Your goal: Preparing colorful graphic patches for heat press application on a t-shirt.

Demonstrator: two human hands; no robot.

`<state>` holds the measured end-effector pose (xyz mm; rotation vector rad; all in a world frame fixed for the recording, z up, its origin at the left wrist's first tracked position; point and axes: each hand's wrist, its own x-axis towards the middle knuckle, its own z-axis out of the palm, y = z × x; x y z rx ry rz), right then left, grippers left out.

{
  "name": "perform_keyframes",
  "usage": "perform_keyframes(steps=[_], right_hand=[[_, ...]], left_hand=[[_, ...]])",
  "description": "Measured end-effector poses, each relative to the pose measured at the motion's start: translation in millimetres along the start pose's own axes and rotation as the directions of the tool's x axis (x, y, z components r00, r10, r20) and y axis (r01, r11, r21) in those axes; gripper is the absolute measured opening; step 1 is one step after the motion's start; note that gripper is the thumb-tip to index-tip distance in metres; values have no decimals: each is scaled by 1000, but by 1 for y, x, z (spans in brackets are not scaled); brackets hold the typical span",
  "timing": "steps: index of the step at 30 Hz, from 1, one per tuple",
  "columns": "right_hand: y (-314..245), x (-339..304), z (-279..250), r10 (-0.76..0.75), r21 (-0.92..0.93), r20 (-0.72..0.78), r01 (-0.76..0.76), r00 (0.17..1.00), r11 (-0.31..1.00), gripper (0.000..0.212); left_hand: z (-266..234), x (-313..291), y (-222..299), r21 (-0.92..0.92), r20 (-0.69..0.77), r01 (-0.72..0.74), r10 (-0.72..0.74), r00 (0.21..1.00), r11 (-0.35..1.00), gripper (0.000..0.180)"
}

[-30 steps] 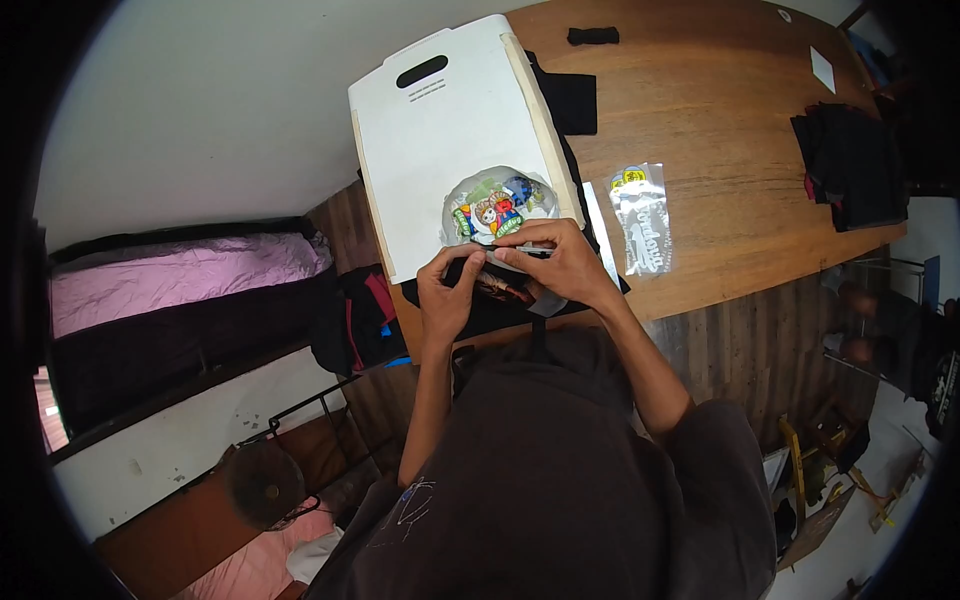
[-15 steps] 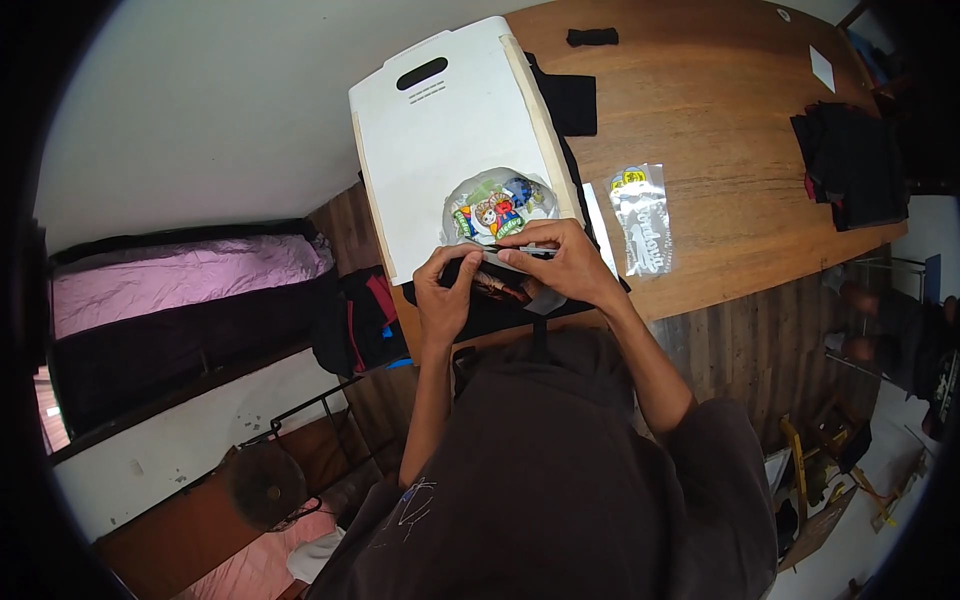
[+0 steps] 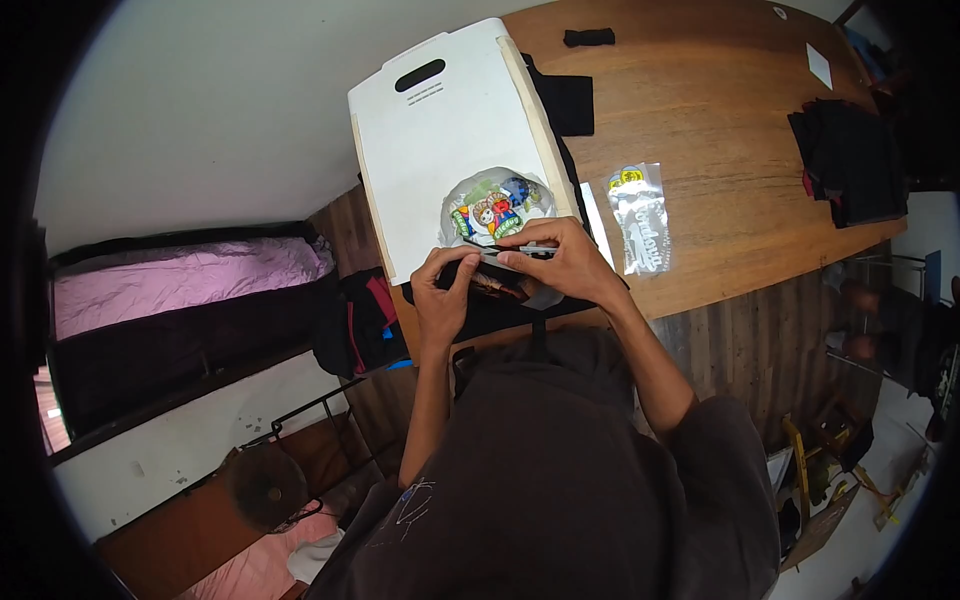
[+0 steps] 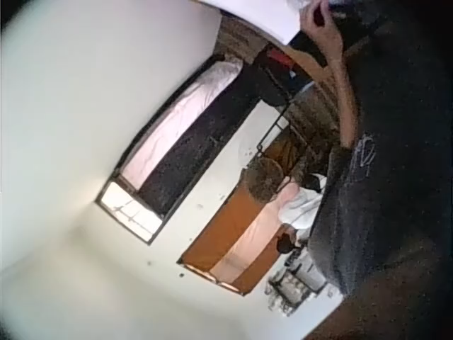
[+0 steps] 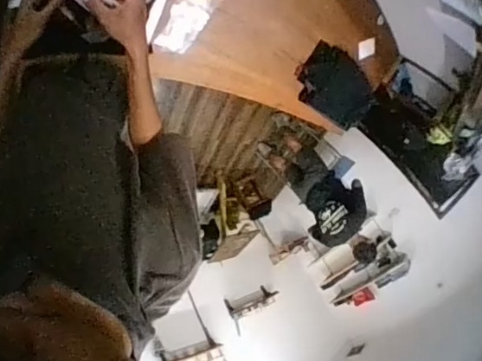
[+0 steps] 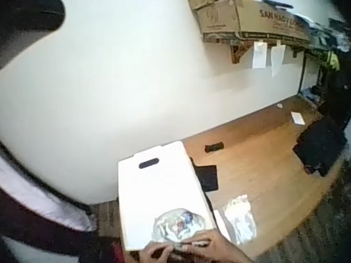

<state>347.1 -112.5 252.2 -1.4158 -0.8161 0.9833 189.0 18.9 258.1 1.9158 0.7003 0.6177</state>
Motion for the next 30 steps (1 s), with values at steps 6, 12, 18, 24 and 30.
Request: perform_keyframes(steps=[6,12,18,24,30], right_hand=[[5,-2,2,-6,65,-31,8,1000,998,24],[4,-2,5,-11,65,-44,14,999,998,24],[3,0,8,-61,55,-54,64,997,996,24],[3,3,7,-24,57,-45,27,999,998,24],[4,5,12,-113,55,-75,117,991,992,22]], left_hand=[[1,0,1,-13,-8,3,-3,1000,1000,11],[2,-1,-1,-21,-21,12,-12,1000,1000,12],[5,-3,2,-32,-13,43,-43,999,999,14],[5,-3,3,-42,-13,76,-76,997,996,15],[2,-1,3,-25,1,76,-76,997,997,15]])
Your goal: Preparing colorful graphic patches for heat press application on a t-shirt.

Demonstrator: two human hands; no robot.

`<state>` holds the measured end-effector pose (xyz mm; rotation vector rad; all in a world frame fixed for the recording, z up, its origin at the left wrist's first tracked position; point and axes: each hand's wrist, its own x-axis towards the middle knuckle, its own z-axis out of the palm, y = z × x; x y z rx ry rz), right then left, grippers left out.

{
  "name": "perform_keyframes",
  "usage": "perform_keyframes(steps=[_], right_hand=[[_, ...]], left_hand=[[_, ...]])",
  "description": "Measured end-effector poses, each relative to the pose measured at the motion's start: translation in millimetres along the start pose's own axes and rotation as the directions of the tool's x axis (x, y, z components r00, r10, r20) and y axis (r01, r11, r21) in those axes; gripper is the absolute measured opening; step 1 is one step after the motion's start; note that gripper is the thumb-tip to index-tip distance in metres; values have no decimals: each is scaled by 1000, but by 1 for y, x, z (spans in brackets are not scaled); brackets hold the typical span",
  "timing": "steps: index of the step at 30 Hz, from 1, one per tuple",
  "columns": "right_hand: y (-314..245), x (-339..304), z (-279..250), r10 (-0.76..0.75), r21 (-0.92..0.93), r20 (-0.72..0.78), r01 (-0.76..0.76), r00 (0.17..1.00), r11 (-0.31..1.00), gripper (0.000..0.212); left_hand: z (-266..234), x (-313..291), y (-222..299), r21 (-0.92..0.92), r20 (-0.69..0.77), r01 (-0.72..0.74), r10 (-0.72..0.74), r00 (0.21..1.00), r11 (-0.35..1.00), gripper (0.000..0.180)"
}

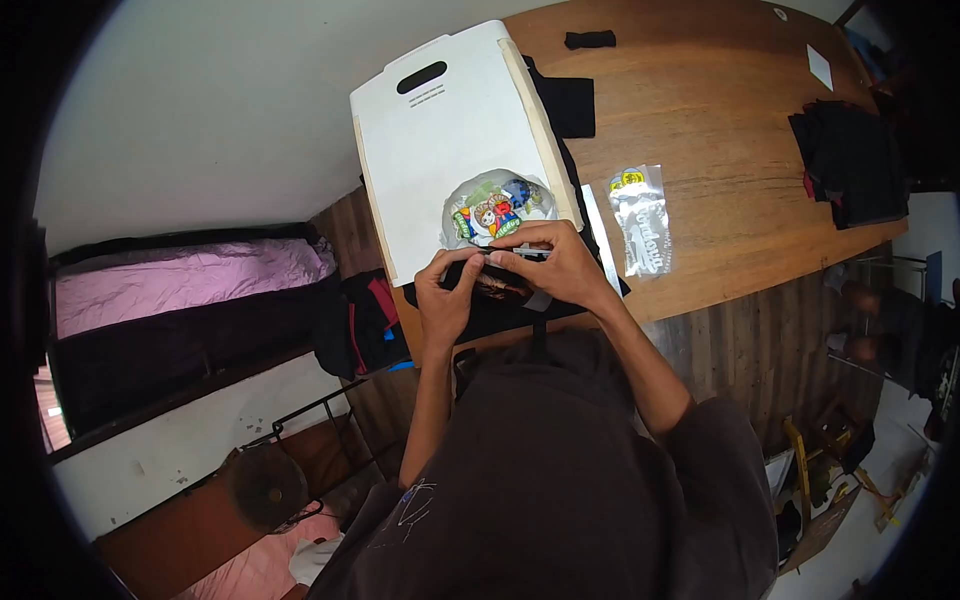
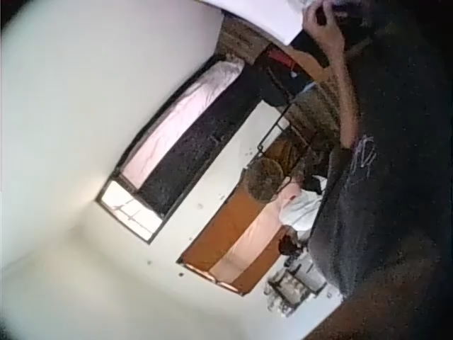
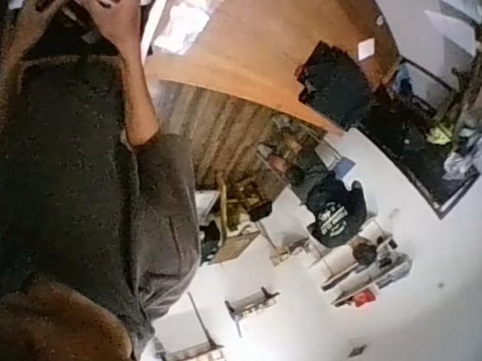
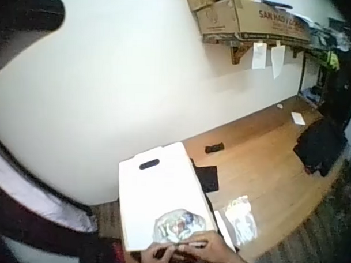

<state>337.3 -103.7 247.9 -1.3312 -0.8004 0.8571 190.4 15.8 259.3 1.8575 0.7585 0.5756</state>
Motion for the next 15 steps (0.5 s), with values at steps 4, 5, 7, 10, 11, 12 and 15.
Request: perform_keyframes(steps=[4,5,7,10,11,12,15], right_hand=[[0,0,1,3,-1,-11,-3,1000,1000,22],[-1,0,0,39,-1,5,-39,999,999,23],[-1,0,-1,74,-1,20,-74,997,997,23],[-2,0,0,65,-13,24,-64,998,998,23],[-3,1,0,56,-8,27,-56,998,998,23],[-3,1,0,47,-3,29,-47,998,999,23],[1,2,-2,32,13,21,-33,999,999,23]], left_hand=[[-1,-1,-1,17,13,18,-19,1000,1000,14],[-1,-1,-2,18,14,19,-20,1000,1000,14],[-1,0,-2,-1,16,-3,3,1000,1000,15],[-1,0,-6,-2,21,-18,18,1000,1000,14],[-1,0,-6,-1,21,-17,17,1000,1000,14],[-1,0,-6,2,22,-16,16,1000,1000,14],[1,1,-4,6,33,-9,9,999,1000,14]])
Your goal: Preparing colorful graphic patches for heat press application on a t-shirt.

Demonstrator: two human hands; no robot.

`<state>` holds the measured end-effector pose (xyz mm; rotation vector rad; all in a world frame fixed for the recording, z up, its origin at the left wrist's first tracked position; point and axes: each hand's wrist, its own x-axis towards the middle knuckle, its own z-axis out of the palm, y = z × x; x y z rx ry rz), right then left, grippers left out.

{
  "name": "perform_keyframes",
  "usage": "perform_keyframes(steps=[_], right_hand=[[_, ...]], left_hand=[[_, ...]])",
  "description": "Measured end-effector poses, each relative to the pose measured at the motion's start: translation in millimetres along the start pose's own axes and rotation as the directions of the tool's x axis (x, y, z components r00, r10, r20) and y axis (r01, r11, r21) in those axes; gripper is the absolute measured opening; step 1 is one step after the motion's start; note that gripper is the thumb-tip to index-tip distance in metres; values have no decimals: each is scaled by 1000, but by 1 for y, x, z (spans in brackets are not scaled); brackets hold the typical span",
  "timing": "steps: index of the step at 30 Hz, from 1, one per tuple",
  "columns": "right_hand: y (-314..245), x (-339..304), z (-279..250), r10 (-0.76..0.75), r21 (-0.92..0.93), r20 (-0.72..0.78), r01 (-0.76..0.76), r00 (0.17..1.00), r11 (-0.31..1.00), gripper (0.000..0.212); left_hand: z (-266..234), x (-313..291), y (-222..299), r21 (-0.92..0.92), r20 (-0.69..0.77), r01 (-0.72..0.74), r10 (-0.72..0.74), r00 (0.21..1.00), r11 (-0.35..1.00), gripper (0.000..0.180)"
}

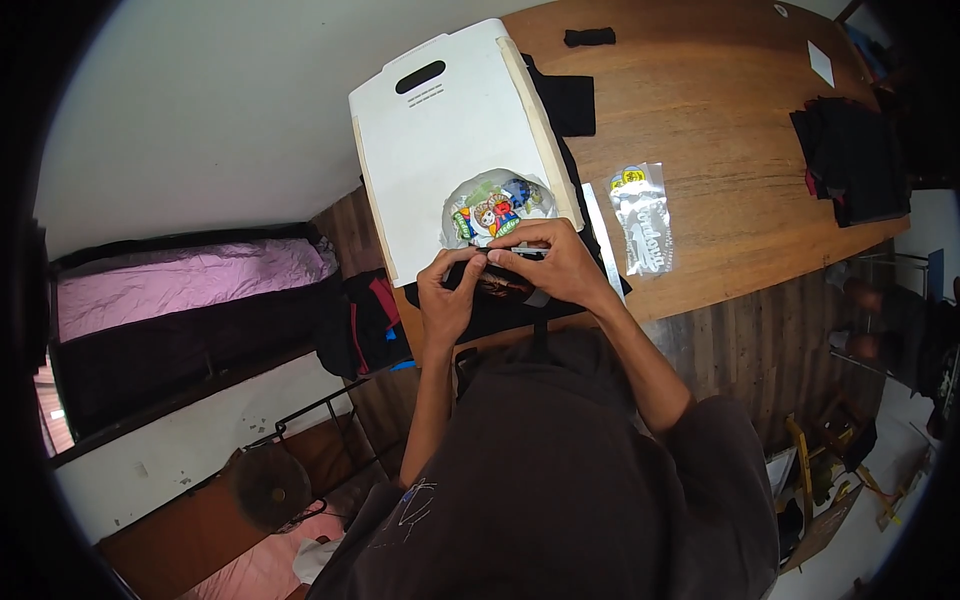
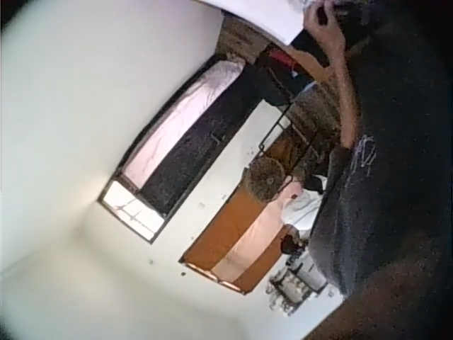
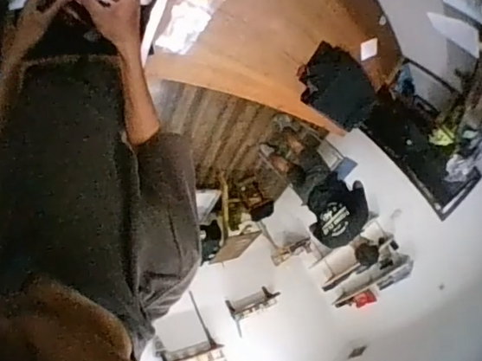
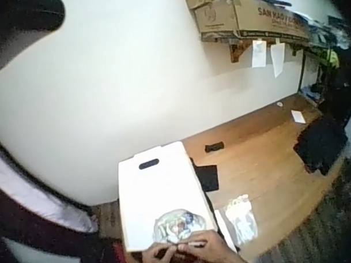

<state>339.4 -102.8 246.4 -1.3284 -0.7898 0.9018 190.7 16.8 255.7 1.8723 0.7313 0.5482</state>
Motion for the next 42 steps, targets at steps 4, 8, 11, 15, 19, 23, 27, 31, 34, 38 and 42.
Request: perform_keyframes(steps=[4,8,11,15,19,23,27,31,34,38,42], right_hand=[[-1,2,1,9,-1,6,-9,1000,1000,22],[1,4,9,20,88,-61,-14,998,996,24],[0,8,5,136,113,-115,-123,984,986,26],[33,18,-19,301,55,-47,-299,952,953,31],[10,23,-10,261,54,-89,-257,961,965,32],[6,20,-12,67,-55,-137,-75,988,996,23],[-18,22,-6,117,-17,-68,-119,991,993,23],[-20,22,-3,83,-54,107,-77,991,996,23],[-18,19,-3,150,-50,94,-145,984,988,26],[-13,16,-4,65,-146,99,-50,993,988,36],[-17,15,-9,10,-187,181,25,984,982,42]], left_hand=[[3,-2,-3,18,21,13,-13,1000,1000,14],[5,0,-2,-2,41,9,-9,999,1000,14],[3,1,1,-44,20,41,-40,999,998,14],[-1,3,3,-125,12,164,-164,986,978,18],[-3,1,3,-191,4,246,-249,968,950,21],[-2,3,2,-258,-6,229,-239,971,938,22],[-3,1,8,-325,-3,238,-253,968,915,23],[-3,4,2,-349,-26,168,-189,982,922,24],[-2,-1,4,-332,-16,204,-222,975,921,23],[0,0,8,-265,-44,177,-196,980,948,20],[-4,-3,10,-216,-36,192,-204,978,957,18]])
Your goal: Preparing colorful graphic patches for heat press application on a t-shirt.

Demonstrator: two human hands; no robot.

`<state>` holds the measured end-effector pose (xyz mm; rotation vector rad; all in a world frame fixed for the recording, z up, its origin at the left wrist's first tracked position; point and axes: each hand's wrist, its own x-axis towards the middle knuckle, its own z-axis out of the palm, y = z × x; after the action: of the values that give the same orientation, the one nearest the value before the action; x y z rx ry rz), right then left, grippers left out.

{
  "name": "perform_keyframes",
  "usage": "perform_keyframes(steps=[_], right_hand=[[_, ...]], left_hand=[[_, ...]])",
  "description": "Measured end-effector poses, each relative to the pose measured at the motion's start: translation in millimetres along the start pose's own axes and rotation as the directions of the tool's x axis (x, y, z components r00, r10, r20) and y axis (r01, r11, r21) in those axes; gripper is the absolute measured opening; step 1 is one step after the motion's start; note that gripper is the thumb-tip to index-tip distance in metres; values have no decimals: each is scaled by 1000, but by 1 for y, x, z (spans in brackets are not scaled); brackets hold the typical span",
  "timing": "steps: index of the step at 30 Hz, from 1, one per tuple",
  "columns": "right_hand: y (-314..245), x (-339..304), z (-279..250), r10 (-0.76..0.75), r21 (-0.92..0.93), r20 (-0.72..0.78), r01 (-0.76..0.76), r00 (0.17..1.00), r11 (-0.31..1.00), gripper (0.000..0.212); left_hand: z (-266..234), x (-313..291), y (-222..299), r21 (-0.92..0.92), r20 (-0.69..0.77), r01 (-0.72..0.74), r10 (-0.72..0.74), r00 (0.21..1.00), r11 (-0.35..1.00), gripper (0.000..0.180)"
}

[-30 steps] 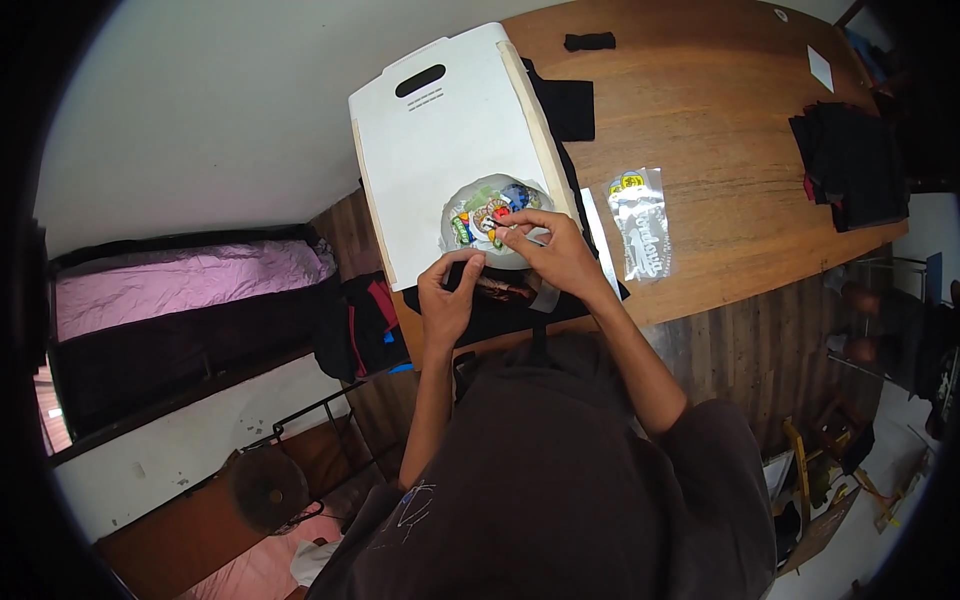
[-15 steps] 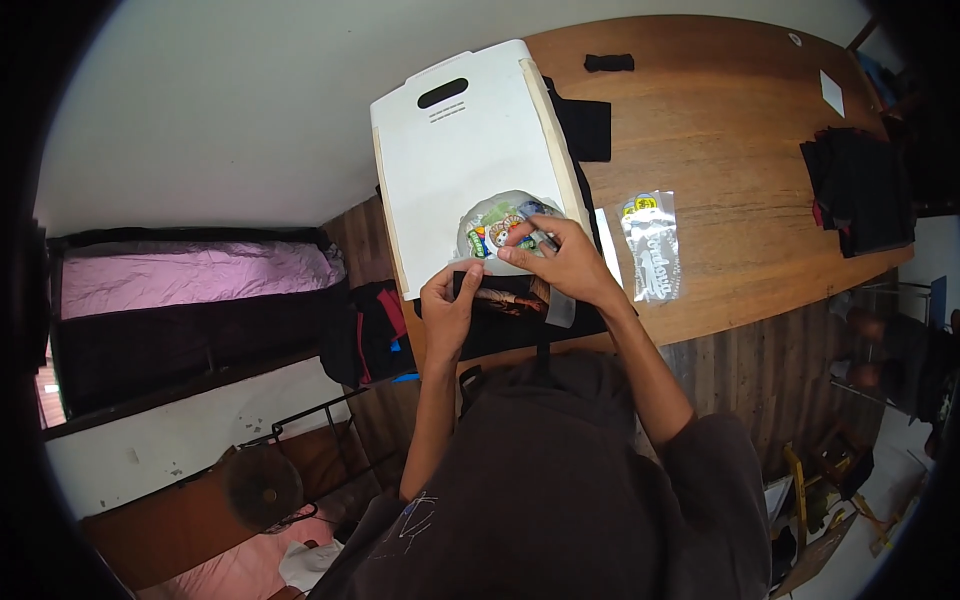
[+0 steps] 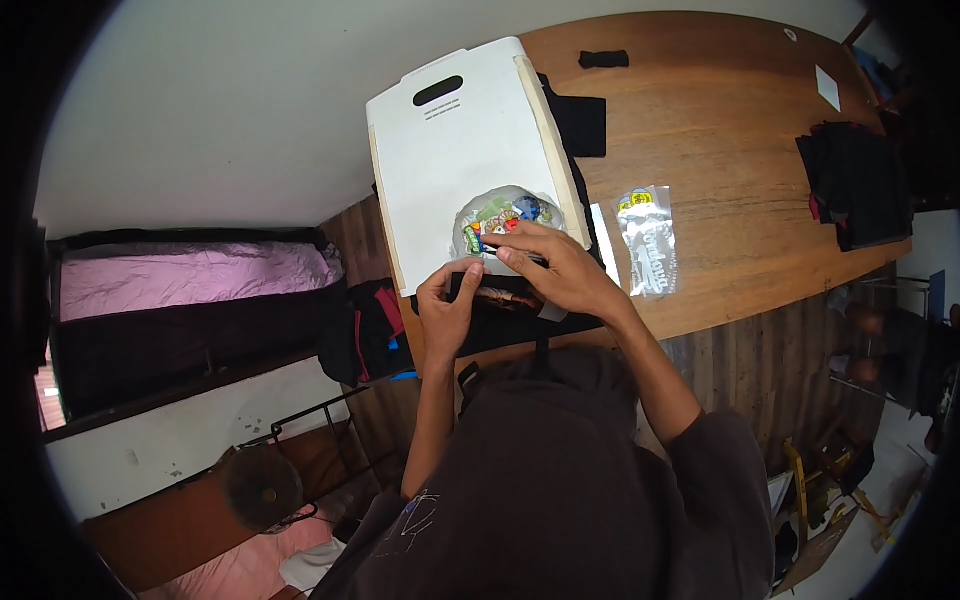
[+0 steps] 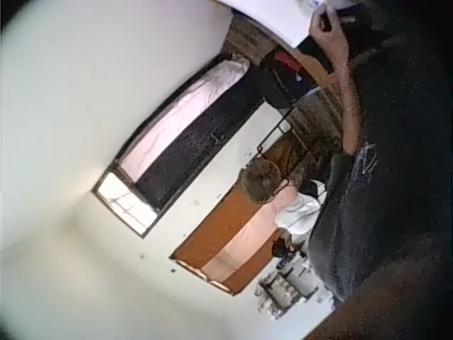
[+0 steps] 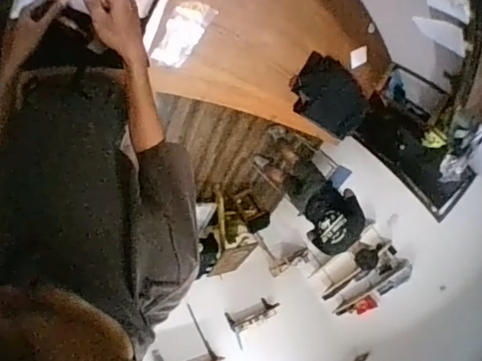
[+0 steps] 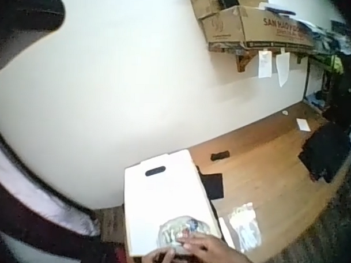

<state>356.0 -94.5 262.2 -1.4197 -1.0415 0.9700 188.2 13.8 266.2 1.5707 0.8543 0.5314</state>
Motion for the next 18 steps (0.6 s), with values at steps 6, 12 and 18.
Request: perform_keyframes(steps=[6,12,18], right_hand=[[2,-2,1,-58,109,-97,68,994,992,30],[11,-5,6,-65,-28,-124,62,990,998,23],[8,-8,9,160,198,-52,-147,986,969,24]], left_hand=[[7,2,-2,16,37,-45,45,998,999,18],[9,6,-4,50,14,-54,54,998,997,19],[9,7,-9,93,45,-43,39,998,995,20]])
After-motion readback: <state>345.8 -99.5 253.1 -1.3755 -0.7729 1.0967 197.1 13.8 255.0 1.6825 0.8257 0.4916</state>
